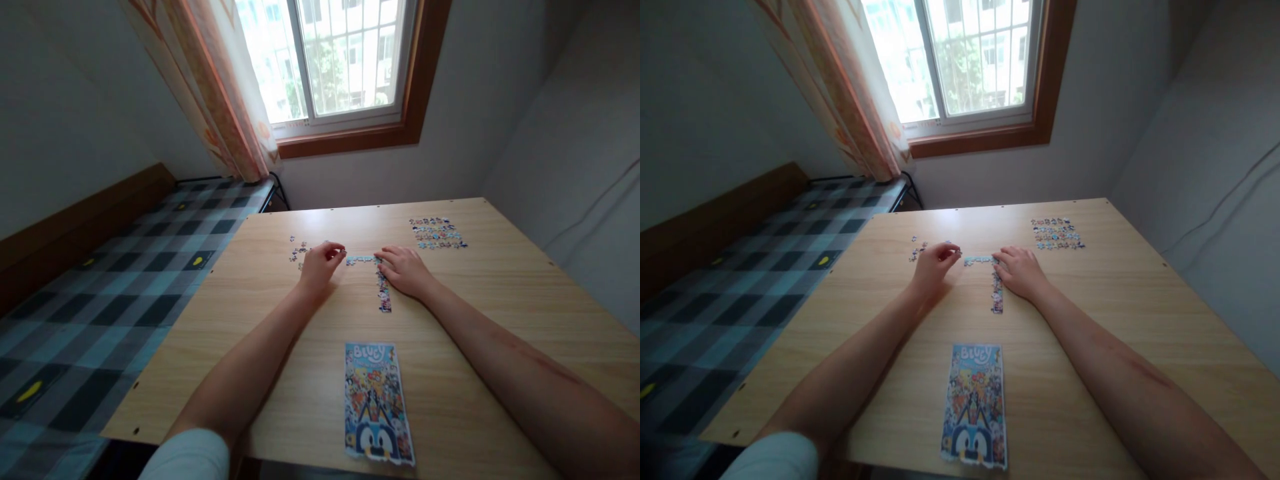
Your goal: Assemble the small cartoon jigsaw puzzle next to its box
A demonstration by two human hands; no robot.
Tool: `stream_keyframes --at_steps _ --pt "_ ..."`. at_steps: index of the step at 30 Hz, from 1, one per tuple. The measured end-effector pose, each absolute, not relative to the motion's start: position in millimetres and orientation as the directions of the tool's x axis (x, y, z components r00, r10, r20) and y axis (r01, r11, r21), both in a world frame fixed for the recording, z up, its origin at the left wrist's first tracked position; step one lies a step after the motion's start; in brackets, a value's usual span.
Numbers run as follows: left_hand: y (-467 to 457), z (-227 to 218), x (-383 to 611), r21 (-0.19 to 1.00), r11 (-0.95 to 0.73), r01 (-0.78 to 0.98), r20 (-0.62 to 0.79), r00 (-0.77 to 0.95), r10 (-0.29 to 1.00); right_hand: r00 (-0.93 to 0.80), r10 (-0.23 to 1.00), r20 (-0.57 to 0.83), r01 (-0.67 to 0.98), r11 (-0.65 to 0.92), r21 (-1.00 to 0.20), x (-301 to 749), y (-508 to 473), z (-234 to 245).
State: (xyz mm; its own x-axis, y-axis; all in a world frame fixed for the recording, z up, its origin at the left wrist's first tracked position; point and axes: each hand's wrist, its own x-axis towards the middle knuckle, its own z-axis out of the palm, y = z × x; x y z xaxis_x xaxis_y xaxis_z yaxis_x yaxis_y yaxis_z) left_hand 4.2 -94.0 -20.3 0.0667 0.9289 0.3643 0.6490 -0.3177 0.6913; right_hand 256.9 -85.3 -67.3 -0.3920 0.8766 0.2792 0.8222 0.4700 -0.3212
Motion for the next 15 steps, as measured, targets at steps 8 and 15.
stream_keyframes --at_steps 8,15 --pt "-98.4 -46.2 6.9 0.742 -0.347 0.573 0.327 0.143 0.934 -0.395 0.874 0.282 0.817 0.475 -0.327 259.1 -85.9 -67.3" --pt "-93.9 -48.4 5.7 0.761 -0.333 0.557 0.294 0.162 0.942 -0.399 0.868 0.294 0.817 0.483 -0.315 259.4 -86.2 -70.1"
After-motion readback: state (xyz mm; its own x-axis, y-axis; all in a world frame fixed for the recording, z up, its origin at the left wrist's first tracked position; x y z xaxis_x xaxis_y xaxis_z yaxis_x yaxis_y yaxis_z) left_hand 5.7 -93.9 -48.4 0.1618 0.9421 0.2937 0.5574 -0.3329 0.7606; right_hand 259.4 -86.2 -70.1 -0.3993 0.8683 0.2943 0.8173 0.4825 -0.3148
